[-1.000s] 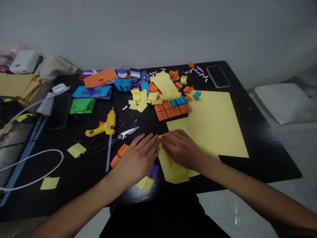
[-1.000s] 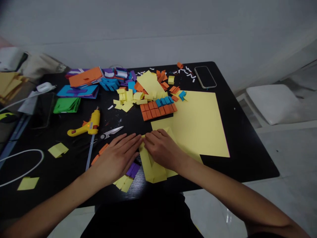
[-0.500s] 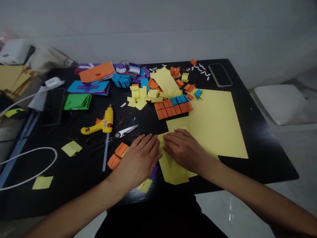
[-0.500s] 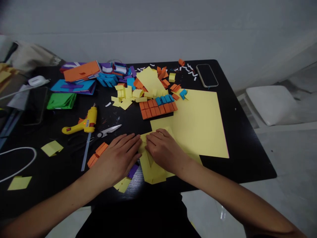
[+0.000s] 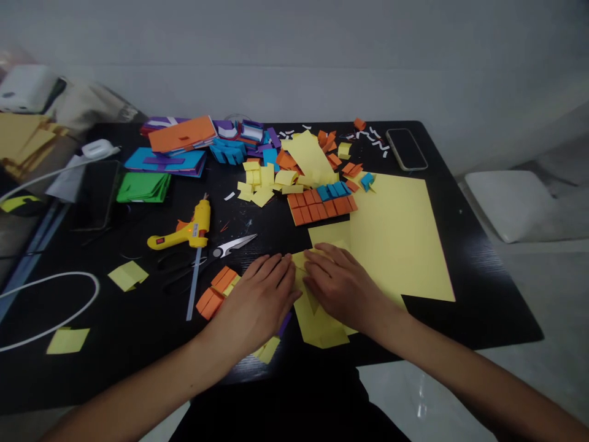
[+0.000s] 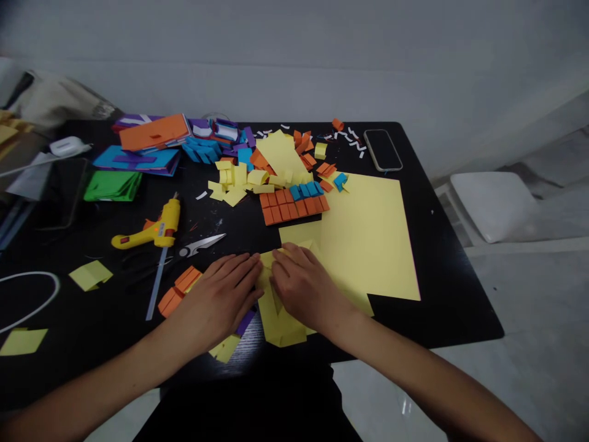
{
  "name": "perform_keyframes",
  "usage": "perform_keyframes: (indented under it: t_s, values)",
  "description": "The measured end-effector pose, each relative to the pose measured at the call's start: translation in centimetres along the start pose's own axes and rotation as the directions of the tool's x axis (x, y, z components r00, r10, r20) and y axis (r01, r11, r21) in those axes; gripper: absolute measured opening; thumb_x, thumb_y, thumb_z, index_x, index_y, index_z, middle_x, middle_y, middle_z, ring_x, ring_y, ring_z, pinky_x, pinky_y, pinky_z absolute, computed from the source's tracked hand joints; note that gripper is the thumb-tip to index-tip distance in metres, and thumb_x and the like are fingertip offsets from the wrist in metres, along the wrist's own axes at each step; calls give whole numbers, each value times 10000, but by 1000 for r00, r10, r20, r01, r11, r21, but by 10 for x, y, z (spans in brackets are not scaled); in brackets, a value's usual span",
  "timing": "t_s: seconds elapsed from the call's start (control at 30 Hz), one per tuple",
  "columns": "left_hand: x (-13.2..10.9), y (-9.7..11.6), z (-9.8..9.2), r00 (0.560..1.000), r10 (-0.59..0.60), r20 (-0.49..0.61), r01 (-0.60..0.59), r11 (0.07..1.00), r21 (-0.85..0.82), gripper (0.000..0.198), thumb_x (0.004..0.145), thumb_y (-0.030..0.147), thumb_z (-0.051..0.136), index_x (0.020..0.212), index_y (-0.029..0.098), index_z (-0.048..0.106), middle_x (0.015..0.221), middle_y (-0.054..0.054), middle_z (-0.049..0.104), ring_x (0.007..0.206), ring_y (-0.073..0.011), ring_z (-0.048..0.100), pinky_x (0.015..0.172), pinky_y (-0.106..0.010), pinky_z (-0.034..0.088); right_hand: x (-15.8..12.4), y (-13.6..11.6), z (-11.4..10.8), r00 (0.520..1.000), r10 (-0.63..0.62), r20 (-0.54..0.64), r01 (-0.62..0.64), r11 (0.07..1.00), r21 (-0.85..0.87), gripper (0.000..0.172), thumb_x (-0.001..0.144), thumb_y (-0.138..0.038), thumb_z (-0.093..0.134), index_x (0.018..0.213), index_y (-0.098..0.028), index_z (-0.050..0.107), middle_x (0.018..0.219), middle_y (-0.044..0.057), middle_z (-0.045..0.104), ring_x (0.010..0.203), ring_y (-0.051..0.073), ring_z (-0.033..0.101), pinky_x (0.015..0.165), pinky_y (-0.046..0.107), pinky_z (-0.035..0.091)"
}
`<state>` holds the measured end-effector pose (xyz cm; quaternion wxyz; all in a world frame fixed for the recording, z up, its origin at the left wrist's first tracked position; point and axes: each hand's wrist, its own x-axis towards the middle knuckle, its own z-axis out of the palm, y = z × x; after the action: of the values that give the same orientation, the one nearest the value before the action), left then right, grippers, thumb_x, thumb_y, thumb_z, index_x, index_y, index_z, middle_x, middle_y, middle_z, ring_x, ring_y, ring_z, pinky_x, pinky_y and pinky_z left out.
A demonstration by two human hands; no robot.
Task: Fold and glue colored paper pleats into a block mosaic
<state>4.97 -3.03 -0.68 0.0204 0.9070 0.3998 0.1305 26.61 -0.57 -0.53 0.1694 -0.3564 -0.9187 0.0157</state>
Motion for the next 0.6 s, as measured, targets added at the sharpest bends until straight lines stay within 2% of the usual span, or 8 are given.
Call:
perform_keyframes:
  t_s: [0.13,0.2,0.43,0.6]
  values:
    - [-1,0,0,1000,-13,2,13,1000,8,401,1099,291,484,1314,18,684,1368,-204,722,1291,-359,664,1121,-520,506,1,3,-6,993,37,113,-41,999,29,144,1029,-153,579,1010,-123,718,1110,175,763,994,314,712,873,486,633]
    - [-2,1,0,1000,-25,14,25,1000,13,409,1103,300,478,1328,25,679,1379,-200,718,1297,-354,661,1126,-519,505,1,3,-8,989,47,138,-50,999,20,135,1024,-152,588,1023,-118,719,1134,180,759,984,310,714,867,481,637]
    - [-5,1,2,997,-66,32,67,997,-25,402,1101,313,486,1354,70,682,1461,-184,678,1338,-352,638,1144,-539,490,-1,0,-8,987,52,149,-57,998,32,176,1008,-140,625,1138,-71,721,1239,213,758,1149,323,721,1013,462,626]
    - [-6,-5,0,998,-64,4,64,996,-55,378,1100,292,488,1332,92,708,1421,-155,713,1311,-353,658,1126,-552,498,-1,1,-11,980,50,194,-62,997,54,230,1013,-195,656,1198,-73,716,1290,215,754,1235,327,712,1084,464,601]
